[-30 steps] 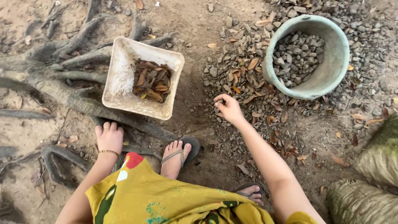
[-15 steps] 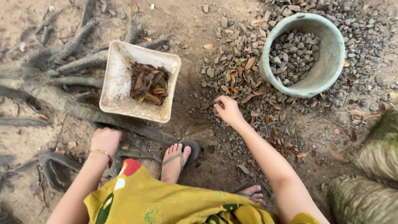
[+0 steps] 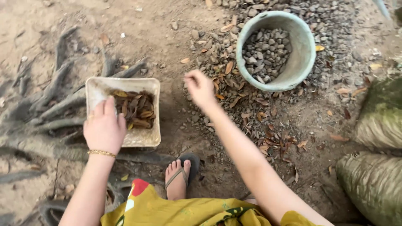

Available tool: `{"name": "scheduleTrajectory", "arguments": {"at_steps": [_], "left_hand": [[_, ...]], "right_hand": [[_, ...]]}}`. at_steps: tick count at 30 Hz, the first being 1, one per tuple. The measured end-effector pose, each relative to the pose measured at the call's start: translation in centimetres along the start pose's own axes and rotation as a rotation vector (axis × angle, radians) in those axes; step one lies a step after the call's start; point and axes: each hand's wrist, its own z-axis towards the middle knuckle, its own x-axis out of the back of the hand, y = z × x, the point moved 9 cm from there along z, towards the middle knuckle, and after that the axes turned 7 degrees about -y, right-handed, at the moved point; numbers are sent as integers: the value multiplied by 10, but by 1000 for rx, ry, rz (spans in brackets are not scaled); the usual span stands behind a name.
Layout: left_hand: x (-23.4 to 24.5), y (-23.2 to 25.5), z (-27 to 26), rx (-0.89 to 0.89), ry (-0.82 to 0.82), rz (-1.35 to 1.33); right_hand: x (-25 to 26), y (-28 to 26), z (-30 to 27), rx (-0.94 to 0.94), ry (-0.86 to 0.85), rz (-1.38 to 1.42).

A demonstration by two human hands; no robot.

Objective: Sort through a pile of gravel to separate stones from dry leaves and debris by hand.

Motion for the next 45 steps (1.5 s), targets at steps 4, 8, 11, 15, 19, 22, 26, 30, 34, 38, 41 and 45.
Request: {"name": "scheduleTrajectory", "arguments": {"at_steps": [4,8,11,15,19,22,26,30,34,38,41,45], "left_hand": [[-31,44,14,-28,-250,-161],[-74,87,13,26,-727,-222],[-119,98,6,-62,-618,-171],[-119,110,1,-208,-421,-142],[-101,108,3,-342,-314,-127],[-89,102,0,-397,-291,-121],[-81,89,-3,-440,-209,-188],[-92,81,-9,-426,-213,-223],[-86,88,-11,-398,-196,-250],[-81,91,0,-384,-213,-257],[-82,94,2,-377,-219,-259],[-85,98,8,-375,-188,-255]], "right_hand": [[69,36,9,-248,76,-727],[60,75,-13,-484,-56,-268],[67,154,8,-234,10,-425],[96,144,7,-305,40,-195],[104,171,8,-382,-79,581],[91,135,11,-240,-233,937],[52,35,10,-268,-279,988],[-14,-77,-5,-180,-360,775],[-70,-50,8,-22,-482,511],[1,22,47,-12,-98,84],[58,47,42,-322,-25,-310],[82,74,38,-372,-238,-641]]}}
